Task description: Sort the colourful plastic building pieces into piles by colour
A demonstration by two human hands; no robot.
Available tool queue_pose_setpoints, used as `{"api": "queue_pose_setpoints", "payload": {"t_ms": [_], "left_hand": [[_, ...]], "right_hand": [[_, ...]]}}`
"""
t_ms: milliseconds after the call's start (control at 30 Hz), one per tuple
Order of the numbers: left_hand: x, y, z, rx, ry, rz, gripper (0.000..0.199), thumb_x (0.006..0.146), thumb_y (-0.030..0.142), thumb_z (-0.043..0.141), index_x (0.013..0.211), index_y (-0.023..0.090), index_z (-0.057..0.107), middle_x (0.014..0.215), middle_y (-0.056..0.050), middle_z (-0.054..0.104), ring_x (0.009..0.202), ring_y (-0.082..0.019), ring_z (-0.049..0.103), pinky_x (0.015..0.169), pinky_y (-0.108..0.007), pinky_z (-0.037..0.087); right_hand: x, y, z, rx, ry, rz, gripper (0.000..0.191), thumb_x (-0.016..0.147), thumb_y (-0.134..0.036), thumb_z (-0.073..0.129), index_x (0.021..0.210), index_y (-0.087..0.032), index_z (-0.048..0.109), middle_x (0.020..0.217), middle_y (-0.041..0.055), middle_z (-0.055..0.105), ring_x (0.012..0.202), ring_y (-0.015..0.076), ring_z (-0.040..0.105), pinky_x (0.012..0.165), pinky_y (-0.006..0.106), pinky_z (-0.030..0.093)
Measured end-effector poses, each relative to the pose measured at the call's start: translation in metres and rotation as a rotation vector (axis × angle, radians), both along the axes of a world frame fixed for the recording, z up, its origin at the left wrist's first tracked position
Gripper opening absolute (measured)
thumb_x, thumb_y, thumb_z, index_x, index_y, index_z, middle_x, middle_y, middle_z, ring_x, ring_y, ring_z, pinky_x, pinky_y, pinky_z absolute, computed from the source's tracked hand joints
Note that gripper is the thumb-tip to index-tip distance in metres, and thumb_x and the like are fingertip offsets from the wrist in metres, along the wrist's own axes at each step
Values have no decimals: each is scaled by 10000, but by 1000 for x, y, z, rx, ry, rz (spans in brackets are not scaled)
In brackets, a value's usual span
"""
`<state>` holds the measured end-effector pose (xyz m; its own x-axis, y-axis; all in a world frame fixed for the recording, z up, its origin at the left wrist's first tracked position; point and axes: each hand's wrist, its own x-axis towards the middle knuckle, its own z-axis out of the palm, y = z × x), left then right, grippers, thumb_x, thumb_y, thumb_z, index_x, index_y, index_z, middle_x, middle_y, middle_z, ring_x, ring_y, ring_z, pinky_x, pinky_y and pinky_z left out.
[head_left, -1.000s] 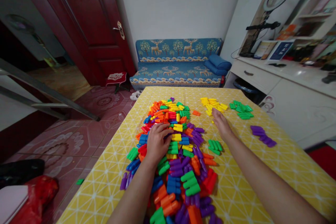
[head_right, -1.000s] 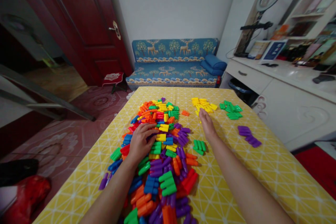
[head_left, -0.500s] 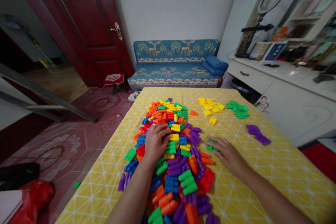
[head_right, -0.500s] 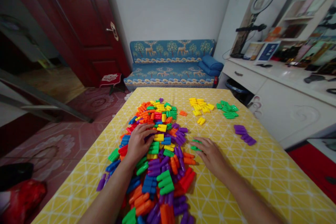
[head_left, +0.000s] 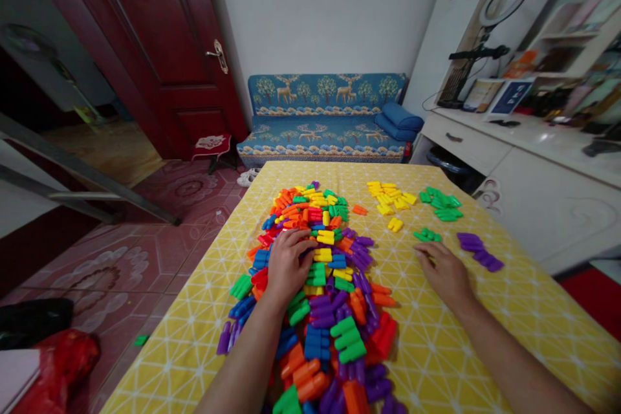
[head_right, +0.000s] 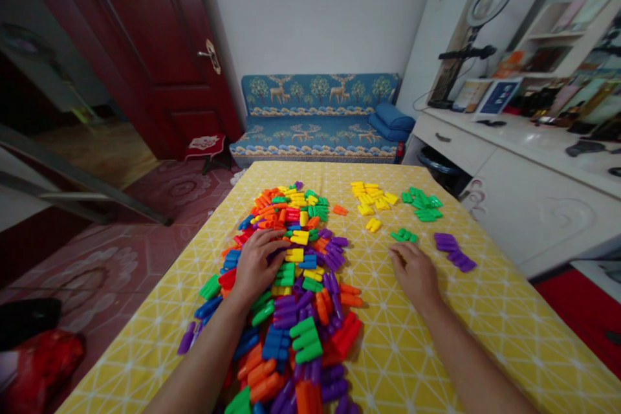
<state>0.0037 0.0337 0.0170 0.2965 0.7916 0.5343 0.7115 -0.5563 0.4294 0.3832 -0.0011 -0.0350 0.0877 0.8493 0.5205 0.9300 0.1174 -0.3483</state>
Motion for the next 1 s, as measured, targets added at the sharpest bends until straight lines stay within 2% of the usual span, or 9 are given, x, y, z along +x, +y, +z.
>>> {"api": "queue_pose_setpoints", "payload": {"t_ms": [67, 133, 333, 467, 633, 733, 833, 900, 1000], "left_hand": [[0, 0, 0, -6, 3, 3, 190, 836, 187, 653, 975, 275, 748, 1187, -19, 702, 1133, -262, 581, 999, -490, 470], [0, 0, -1, -7, 0, 4, 187, 837, 189, 656, 975, 275, 748, 1188, -17, 701, 1133, -259, 580, 998, -483, 469], [0, 1, -2, -1, 2, 5, 185, 839, 191, 660, 975, 279, 749, 1180, -16, 703, 1126, -252, 585, 1007, -476, 463], [0, 2, -2, -1, 7, 4, 181, 841, 198, 660, 975, 283, 747, 1181, -18, 702, 1121, -254, 588, 1001, -480, 468], [0, 2, -3, -1, 10, 5, 172, 854, 214, 650, 983, 277, 745, 1186, -19, 700, 1130, -253, 581, 1006, -481, 464], [0, 1, -2, -3, 4, 9, 173, 850, 204, 653, 977, 274, 747, 1182, -16, 703, 1131, -254, 581, 1014, -483, 458], [1, 0, -1, -3, -2, 8, 182, 842, 192, 658, 977, 275, 748, 1183, -18, 703, 1134, -258, 580, 1012, -486, 460], [1, 0, 0, -2, -3, 5, 182, 842, 193, 658, 977, 275, 748, 1187, -19, 701, 1134, -258, 580, 1006, -487, 463], [1, 0, -1, 1, -2, 3, 178, 843, 197, 660, 974, 278, 747, 1186, -15, 701, 1130, -252, 582, 1007, -485, 463]], "right_hand": [[5, 8, -7, -29, 1, 81, 319, 901, -355, 434, 1014, -209, 694, 1074, 102, 686, 1006, 252, 632, 909, 405, 514], [17, 23, -13, -27, -51, 80, 372, 894, -359, 428, 1085, -165, 681, 1149, 132, 672, 1075, 275, 611, 962, 438, 493], [65, 80, -24, -82, -185, -119, 462, 877, -388, 429, 1167, -97, 640, 1238, 199, 625, 1178, 321, 560, 1009, 491, 457], [72, 102, -25, -137, -179, -189, 479, 881, -361, 416, 1198, -63, 616, 1303, 225, 585, 1233, 336, 526, 1050, 496, 427], [54, 94, -10, -39, -147, -130, 442, 899, -334, 411, 1196, -80, 616, 1252, 213, 601, 1201, 320, 544, 1030, 478, 446], [32, 73, 5, 71, -179, 138, 357, 933, -337, 429, 1158, -157, 639, 1216, 149, 612, 1155, 269, 564, 987, 419, 479], [13, 58, 14, 1, -270, 418, 272, 959, -340, 456, 1069, -222, 675, 1123, 88, 635, 1064, 210, 591, 910, 338, 504], [8, 57, 16, -59, -331, 430, 288, 968, -363, 455, 1099, -230, 675, 1121, 81, 633, 1052, 209, 586, 884, 333, 508], [9, 64, 14, -85, -397, 256, 373, 966, -415, 440, 1190, -209, 655, 1160, 105, 622, 1060, 252, 567, 885, 386, 506]]}}
